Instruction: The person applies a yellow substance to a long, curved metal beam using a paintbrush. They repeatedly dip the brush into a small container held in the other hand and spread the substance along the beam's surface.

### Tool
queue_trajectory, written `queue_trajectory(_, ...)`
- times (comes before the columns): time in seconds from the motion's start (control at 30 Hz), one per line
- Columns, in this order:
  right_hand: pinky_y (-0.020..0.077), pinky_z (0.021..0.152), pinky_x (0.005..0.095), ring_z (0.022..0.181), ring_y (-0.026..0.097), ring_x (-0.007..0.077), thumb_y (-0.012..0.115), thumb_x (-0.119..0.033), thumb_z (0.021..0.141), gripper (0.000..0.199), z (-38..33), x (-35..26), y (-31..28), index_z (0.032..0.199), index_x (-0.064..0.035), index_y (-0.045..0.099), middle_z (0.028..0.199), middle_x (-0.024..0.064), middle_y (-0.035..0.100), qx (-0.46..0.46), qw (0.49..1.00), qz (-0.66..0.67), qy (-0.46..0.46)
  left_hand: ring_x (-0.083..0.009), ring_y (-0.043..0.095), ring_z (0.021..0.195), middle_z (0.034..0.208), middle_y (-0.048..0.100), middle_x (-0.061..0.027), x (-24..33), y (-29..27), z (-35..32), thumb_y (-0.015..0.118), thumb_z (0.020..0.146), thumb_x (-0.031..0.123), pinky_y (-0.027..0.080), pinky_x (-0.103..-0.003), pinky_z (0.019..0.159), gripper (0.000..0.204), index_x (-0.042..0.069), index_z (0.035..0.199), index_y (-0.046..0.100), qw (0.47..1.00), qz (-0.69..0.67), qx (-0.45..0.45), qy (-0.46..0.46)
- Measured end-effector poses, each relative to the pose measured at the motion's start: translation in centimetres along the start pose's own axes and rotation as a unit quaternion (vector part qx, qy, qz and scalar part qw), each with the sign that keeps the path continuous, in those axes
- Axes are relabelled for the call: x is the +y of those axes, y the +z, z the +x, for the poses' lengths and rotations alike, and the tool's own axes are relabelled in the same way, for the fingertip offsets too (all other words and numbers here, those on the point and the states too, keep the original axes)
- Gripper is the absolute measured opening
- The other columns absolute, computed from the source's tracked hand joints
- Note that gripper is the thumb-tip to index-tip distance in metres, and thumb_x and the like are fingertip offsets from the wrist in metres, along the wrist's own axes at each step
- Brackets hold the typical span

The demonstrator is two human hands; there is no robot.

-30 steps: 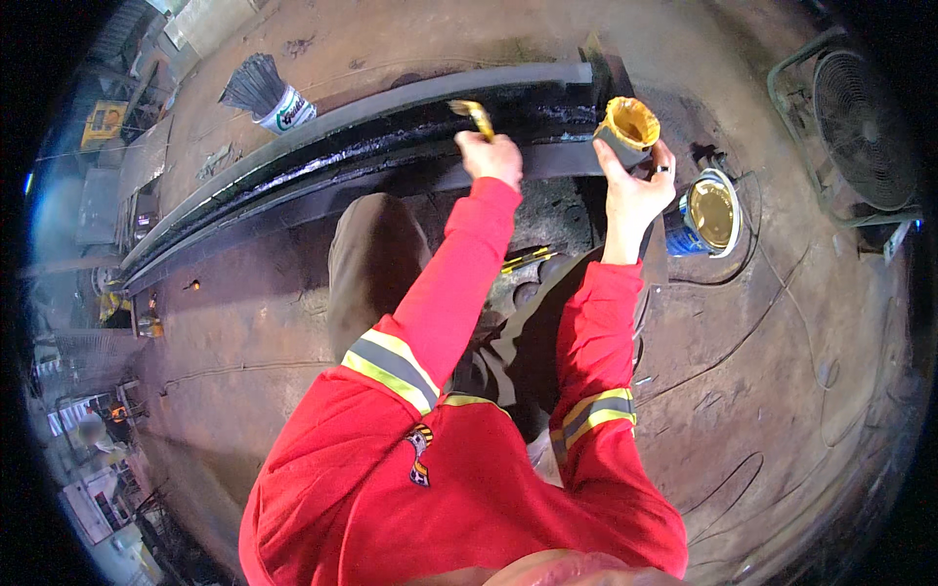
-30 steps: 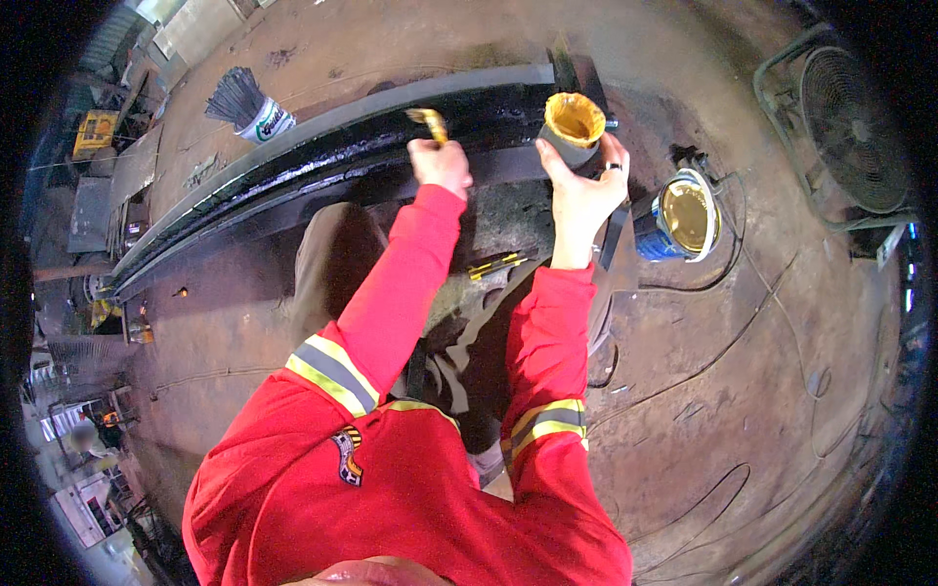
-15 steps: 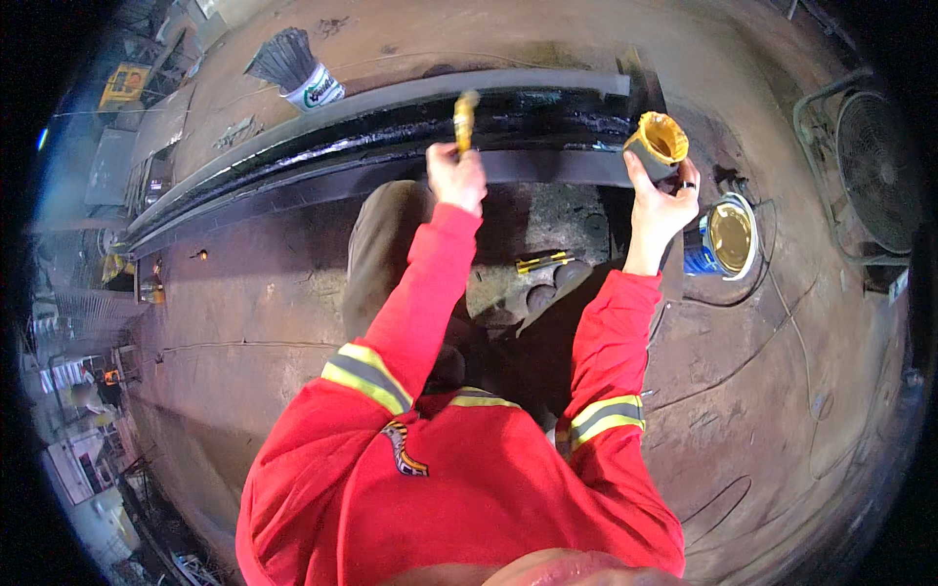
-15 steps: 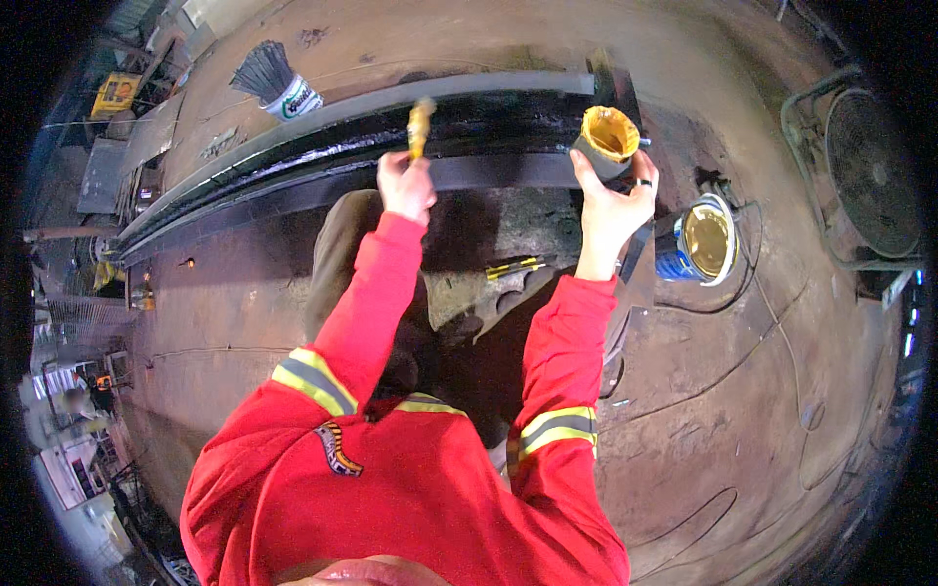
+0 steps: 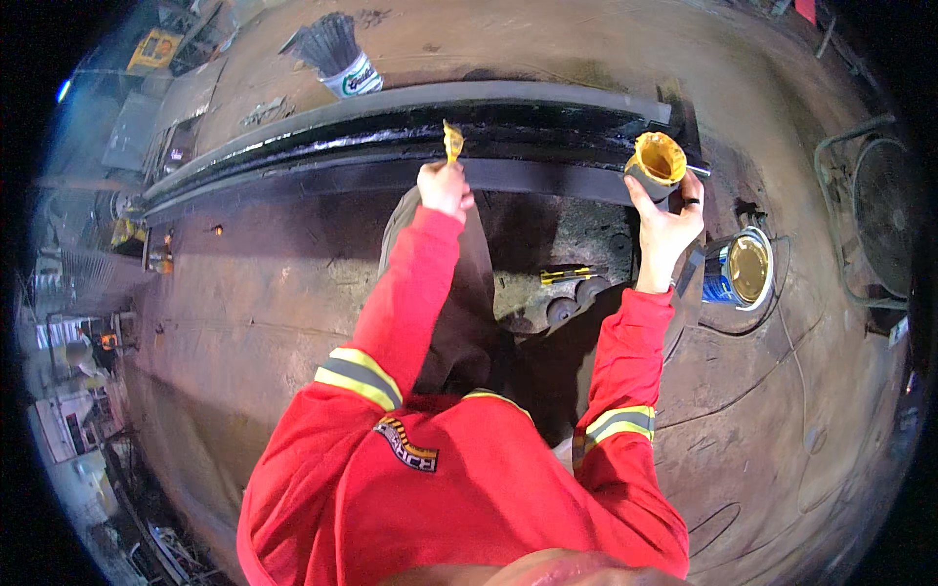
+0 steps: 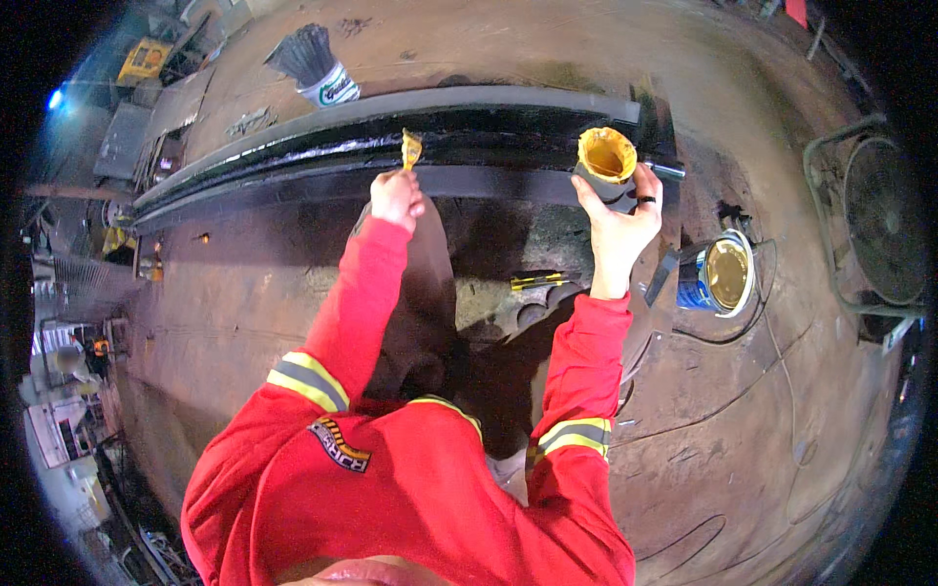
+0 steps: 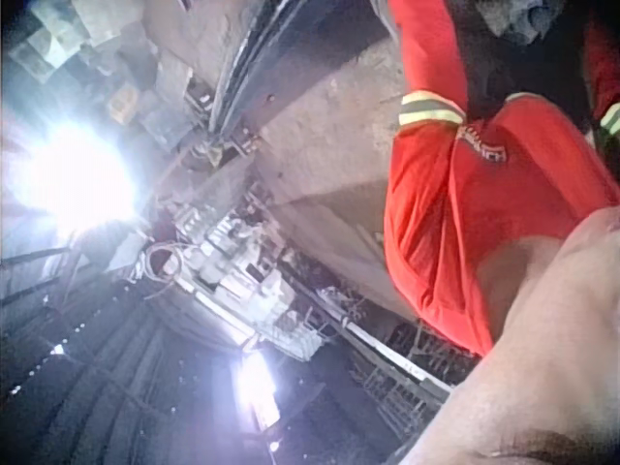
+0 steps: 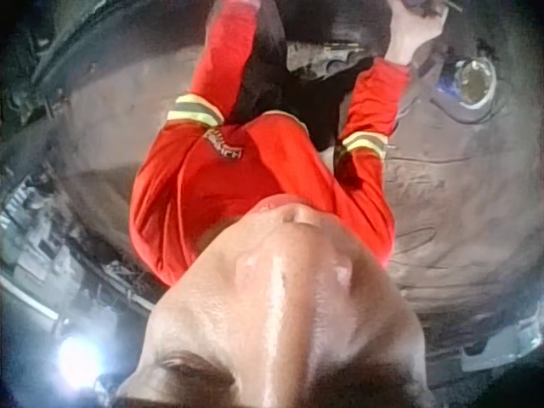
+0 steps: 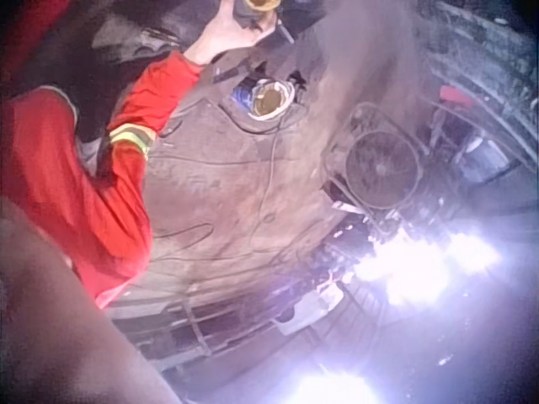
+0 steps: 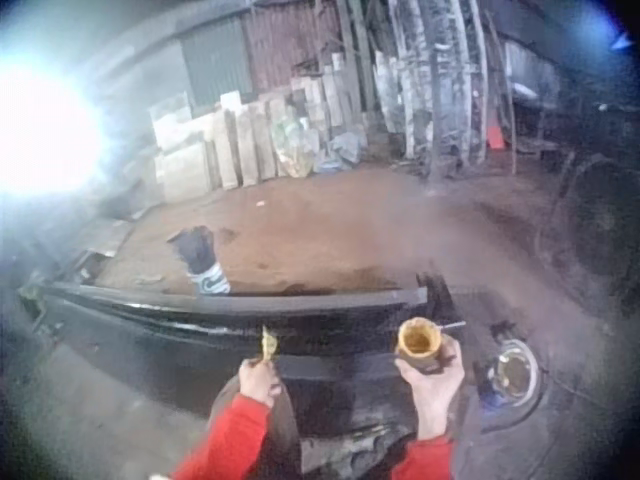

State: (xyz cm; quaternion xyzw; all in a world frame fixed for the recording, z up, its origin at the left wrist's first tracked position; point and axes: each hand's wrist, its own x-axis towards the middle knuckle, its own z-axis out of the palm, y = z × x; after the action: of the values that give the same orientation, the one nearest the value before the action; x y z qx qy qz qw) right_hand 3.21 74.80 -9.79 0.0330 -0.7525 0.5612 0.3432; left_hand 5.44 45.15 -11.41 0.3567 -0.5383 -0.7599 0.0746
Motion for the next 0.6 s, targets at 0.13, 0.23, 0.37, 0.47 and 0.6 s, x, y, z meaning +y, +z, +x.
queue_trajectory(0.13, 0.0474, 0.094, 0.0324, 0.103, 0.06, 0.0186, 0.096, -0.017, 0.057, 0.063, -1.3, -1.3, 1.3, 0.11, 0.0014, 0.067, 0.113, 0.0067, 0.062, -0.022, 0.995, 0.073, 0.072, -0.0077, 0.029, 0.045, 0.063, 0.034, 0.0037, 1.9, 0.6, 4.3, 0.046, 0.092, 0.005, 0.023, -0.026, 0.04, 0.015, 0.011, 0.079, 0.041, 0.981, -0.166, -0.076, -0.062)
queue_trajectory(0.23, 0.0475, 0.093, 0.0316, 0.102, 0.06, 0.0171, 0.096, -0.016, 0.057, 0.063, -1.4, -0.9, 1.3, 0.109, 0.0021, 0.065, 0.112, 0.0072, 0.062, -0.031, 0.999, 0.025, 0.035, -0.0069, 0.029, 0.045, 0.063, 0.034, 0.0048, 2.2, -1.8, 5.0, 0.049, 0.093, 0.008, 0.021, -0.025, 0.039, 0.012, 0.013, 0.084, 0.043, 0.966, -0.203, -0.144, -0.069)
queue_trajectory(0.37, 0.0477, 0.092, 0.0315, 0.101, 0.06, 0.0177, 0.096, -0.016, 0.057, 0.063, -1.1, -0.3, 0.7, 0.109, 0.0031, 0.065, 0.111, 0.0081, 0.063, -0.016, 0.999, 0.011, 0.047, -0.0063, 0.033, 0.045, 0.065, 0.04, 0.0035, 3.6, -3.3, -1.1, 0.056, 0.094, 0.01, 0.023, -0.024, 0.037, 0.007, 0.011, 0.094, 0.048, 0.996, -0.078, -0.051, -0.001)
queue_trajectory(0.47, 0.0477, 0.092, 0.0316, 0.101, 0.06, 0.0179, 0.096, -0.017, 0.057, 0.064, -0.4, -0.1, 0.8, 0.109, 0.0033, 0.065, 0.111, 0.0081, 0.063, -0.013, 0.999, 0.009, 0.028, -0.0075, 0.04, 0.046, 0.065, 0.046, 0.0016, 3.9, -3.7, 0.2, 0.061, 0.093, 0.016, 0.027, -0.025, 0.037, 0.009, 0.01, 0.097, 0.055, 0.985, 0.158, -0.051, 0.042)
queue_trajectory(0.6, 0.0479, 0.092, 0.0316, 0.101, 0.06, 0.0178, 0.096, -0.017, 0.058, 0.064, -1.4, -0.6, 1.2, 0.11, 0.0038, 0.065, 0.111, 0.008, 0.063, -0.024, 0.999, 0.001, 0.034, -0.035, 0.068, 0.074, 0.079, 0.068, -0.0184, 3.1, -5.5, 6.0, 0.069, 0.083, 0.021, 0.053, -0.043, 0.068, 0.017, 0.005, 0.087, 0.064, 0.77, 0.531, 0.054, 0.35)
